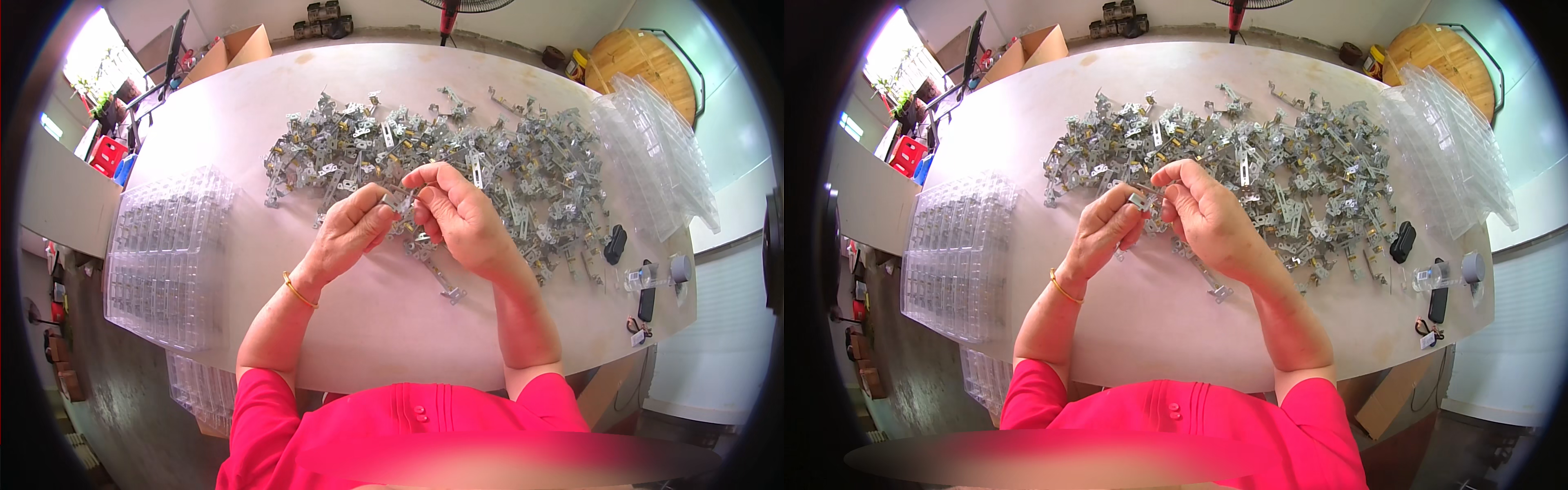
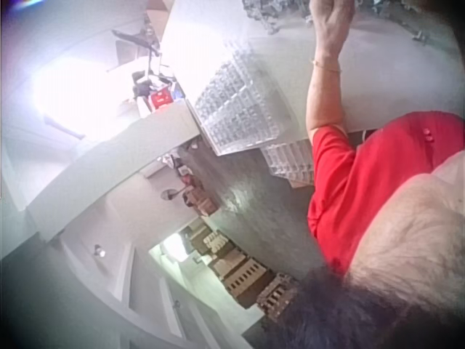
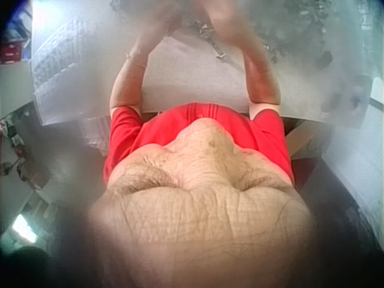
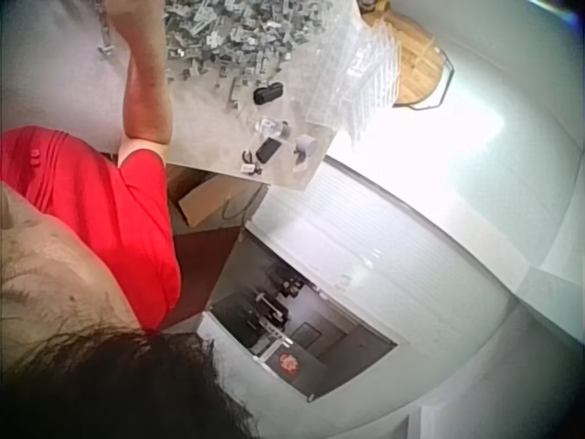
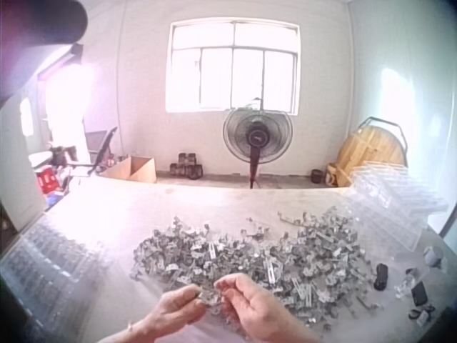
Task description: The person picks up a metal bracket from a pile, inserts a small pin into it by hand, and places the assembled unit into a plastic tray, repeating this process multiple times.
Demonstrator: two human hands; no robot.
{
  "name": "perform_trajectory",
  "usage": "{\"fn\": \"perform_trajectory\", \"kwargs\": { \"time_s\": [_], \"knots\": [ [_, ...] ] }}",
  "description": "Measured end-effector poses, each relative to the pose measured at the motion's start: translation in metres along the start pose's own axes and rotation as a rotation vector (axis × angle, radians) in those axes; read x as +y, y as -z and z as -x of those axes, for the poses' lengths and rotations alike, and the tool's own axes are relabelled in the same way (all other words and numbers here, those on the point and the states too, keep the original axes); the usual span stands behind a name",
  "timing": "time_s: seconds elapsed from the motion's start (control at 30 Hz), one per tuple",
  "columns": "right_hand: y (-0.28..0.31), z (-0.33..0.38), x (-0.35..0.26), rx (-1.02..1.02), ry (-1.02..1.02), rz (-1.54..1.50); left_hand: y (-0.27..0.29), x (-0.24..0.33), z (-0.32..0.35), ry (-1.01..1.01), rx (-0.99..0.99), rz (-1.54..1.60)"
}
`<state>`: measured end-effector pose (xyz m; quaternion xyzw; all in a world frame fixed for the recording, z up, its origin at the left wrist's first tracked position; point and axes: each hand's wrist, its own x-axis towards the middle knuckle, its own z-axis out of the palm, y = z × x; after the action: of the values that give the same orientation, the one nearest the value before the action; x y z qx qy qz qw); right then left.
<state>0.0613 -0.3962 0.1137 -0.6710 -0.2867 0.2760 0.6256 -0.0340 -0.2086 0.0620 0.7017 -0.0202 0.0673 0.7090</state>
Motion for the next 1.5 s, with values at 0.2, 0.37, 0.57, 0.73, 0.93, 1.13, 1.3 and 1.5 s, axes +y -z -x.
{"fn": "perform_trajectory", "kwargs": {
  "time_s": [0.2,0.37,0.57,0.73,0.93,1.13,1.3,1.5],
  "knots": [
    [0.009,-0.001,-0.009,-0.138,-0.075,-0.014,-0.003,0.003,0.000,-0.075,-0.022,-0.271],
    [0.010,-0.002,0.000,-0.142,0.003,0.084,-0.007,-0.002,-0.002,-0.310,-0.033,-0.553],
    [-0.001,-0.008,0.015,0.111,0.456,0.203,-0.017,-0.002,-0.004,-0.395,-0.038,-0.595],
    [-0.002,-0.006,0.014,0.188,0.431,0.174,-0.018,-0.003,-0.004,-0.370,0.158,-0.547],
    [-0.002,-0.004,0.014,0.067,0.194,0.222,-0.020,0.003,-0.001,-0.251,0.199,-0.521],
    [0.004,-0.004,0.008,0.153,0.231,0.194,-0.008,0.005,-0.001,-0.290,0.085,-0.412],
    [0.007,-0.004,0.006,0.176,0.253,0.145,-0.007,0.008,-0.001,0.048,-0.148,0.169],
    [0.009,-0.008,0.011,0.315,0.442,0.317,-0.004,0.006,-0.005,0.006,-0.213,0.247]
  ]
}}
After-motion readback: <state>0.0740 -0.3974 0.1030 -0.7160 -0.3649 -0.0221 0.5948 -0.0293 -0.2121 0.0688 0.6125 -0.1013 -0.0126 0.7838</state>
